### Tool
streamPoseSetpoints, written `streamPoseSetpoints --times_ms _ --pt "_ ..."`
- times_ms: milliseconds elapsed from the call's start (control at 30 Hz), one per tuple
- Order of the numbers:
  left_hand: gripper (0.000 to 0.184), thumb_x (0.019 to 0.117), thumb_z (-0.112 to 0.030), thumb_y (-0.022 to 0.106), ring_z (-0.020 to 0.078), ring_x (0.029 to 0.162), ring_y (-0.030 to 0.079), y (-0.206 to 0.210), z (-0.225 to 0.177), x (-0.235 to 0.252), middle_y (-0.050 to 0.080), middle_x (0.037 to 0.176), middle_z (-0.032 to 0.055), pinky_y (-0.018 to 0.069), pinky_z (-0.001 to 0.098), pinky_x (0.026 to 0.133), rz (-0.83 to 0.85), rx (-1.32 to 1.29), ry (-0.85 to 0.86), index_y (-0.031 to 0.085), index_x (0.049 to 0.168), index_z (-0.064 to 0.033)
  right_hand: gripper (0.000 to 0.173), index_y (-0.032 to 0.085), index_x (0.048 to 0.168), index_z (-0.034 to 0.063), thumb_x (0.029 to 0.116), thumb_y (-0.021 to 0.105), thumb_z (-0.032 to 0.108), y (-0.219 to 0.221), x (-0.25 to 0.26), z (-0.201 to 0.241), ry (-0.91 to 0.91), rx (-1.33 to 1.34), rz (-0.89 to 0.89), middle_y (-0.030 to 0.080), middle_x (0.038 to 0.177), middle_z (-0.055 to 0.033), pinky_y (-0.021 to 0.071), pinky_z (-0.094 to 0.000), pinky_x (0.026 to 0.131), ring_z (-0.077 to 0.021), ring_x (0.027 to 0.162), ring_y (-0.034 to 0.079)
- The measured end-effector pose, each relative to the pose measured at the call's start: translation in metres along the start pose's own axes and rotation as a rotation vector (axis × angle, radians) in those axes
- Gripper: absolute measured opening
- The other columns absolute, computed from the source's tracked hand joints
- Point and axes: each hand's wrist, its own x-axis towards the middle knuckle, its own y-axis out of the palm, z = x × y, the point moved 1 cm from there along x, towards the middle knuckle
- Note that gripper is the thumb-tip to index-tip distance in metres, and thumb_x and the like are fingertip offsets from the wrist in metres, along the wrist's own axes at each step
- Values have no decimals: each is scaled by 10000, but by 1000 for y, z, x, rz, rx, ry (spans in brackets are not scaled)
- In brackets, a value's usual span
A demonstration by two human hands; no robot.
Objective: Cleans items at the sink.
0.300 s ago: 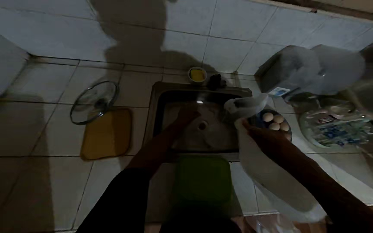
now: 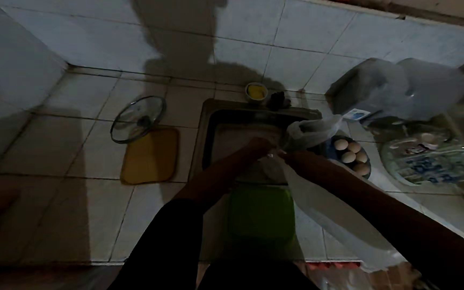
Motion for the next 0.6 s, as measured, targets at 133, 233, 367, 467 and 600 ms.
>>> streamPoseSetpoints --times_ms 133,233,367,467,600 --pt "379 1013 -27 575 409 1248 605 -14 -17 -16 639 1327 226 460 549 1062 -202 23 -31 583 1391 -6 513 275 1630 194 1125 361 178 -7 -5 4 42 18 -57 607 1342 -268 448 -558 1053 -445 1239 591" --pt "334 1018 -45 572 410 1292 565 -13 0 -20 610 1359 226 446 541 1090 -259 101 -50 618 1346 -1 521 299 1625 211 1116 397 159 -3 -22 -7 7 58 -220 668 1223 -270 488 -564 989 -454 1120 648" --pt "376 1074 -78 465 447 1309 551 -26 26 -49 574 1415 250 425 606 1092 -381 -142 -268 551 1435 -21 466 454 1553 142 1088 465 109 19 -47 -37 -89 138 -595 714 1072 -267 529 -600 881 -459 968 693" --pt "356 1103 -149 426 386 1196 629 -33 50 -65 619 1316 266 487 542 1035 -462 -522 -403 571 1374 29 401 587 1436 53 1040 523 53 39 -69 -59 -189 224 -947 727 1123 -229 570 -500 850 -358 925 720" --pt "323 1109 -122 425 203 891 685 -20 39 -94 651 1147 213 578 347 817 -283 -836 -426 526 1359 56 376 595 1392 -36 1032 539 58 67 -97 -78 -94 216 -1223 712 999 -279 552 -373 725 -279 734 656"
